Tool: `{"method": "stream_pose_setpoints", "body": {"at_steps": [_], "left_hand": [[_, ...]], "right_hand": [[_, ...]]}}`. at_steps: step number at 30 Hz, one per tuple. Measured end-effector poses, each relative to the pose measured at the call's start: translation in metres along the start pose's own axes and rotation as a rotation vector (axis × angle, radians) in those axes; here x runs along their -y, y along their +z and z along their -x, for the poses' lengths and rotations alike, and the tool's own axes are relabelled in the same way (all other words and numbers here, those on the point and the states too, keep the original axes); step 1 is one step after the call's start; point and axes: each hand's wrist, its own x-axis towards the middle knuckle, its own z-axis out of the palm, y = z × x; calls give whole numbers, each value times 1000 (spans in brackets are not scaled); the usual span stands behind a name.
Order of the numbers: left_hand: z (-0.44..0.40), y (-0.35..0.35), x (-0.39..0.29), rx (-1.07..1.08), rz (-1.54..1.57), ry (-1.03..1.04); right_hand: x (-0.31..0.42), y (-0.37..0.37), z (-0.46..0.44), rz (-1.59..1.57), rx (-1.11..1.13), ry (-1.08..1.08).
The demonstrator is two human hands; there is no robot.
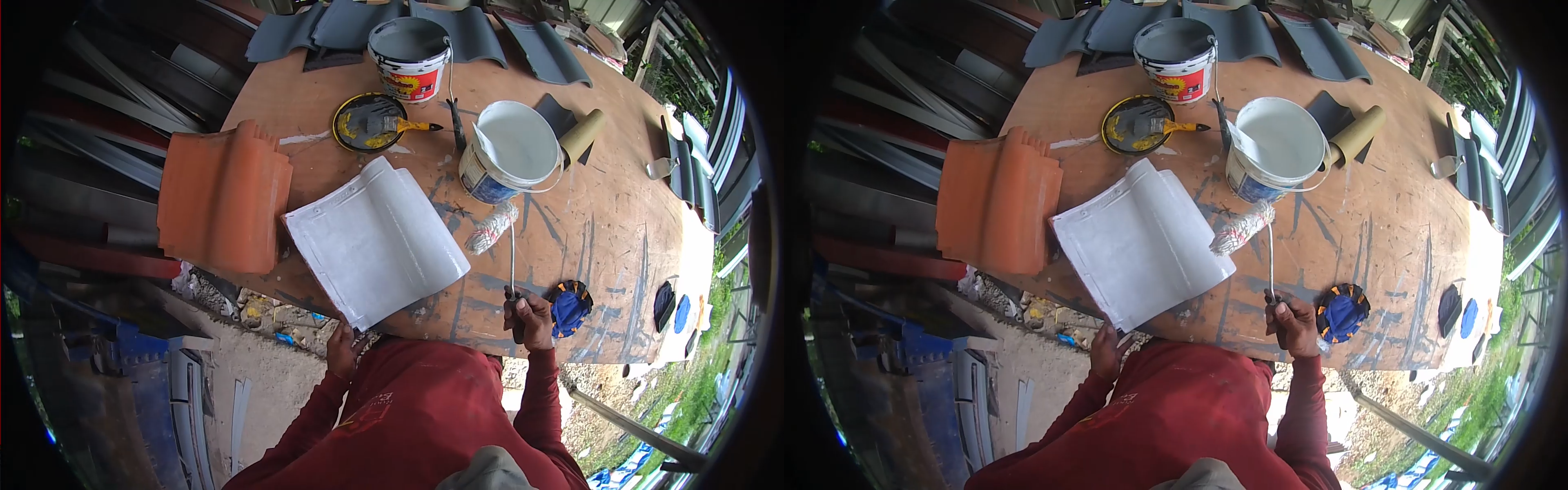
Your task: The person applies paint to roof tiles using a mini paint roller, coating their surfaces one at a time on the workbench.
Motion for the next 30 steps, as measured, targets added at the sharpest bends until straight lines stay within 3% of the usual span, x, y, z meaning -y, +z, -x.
{"method": "stream_pose_setpoints", "body": {"at_steps": [4,6,9,10,12,13,14,16,20,22,24,27,29,30], "left_hand": [[-14,-13,23,-45,-182,184],[-20,-20,38,-105,-130,225],[-25,-40,35,-44,-510,361],[-30,-40,33,-41,-503,362],[-41,-46,29,-250,-290,433],[-51,-62,23,-233,-327,447],[-48,-68,-3,-228,-551,456],[-69,-109,-1,-125,-568,403],[-71,-113,-11,-67,-668,418],[-64,-102,-12,-110,-576,426],[-56,-85,-18,-104,-455,361],[-57,-64,-33,-254,-167,202],[-89,-93,-27,-104,439,202],[-99,-102,-33,-106,441,205]], "right_hand": [[25,12,-17,31,-175,-174],[47,13,-35,136,-306,-281],[89,2,-50,425,-385,-308],[109,-1,-53,516,-441,-251],[144,-26,-59,944,-412,-354],[170,-32,-61,1162,-374,-471],[199,-32,-63,1378,-332,-589],[256,-21,-69,1671,-259,-482],[322,5,-124,2031,-89,-563],[340,34,-157,2190,-14,-469],[334,52,-193,2216,178,-562],[306,88,-234,2375,331,-319],[284,86,-261,2424,359,-292],[274,79,-272,2460,356,-311]]}}
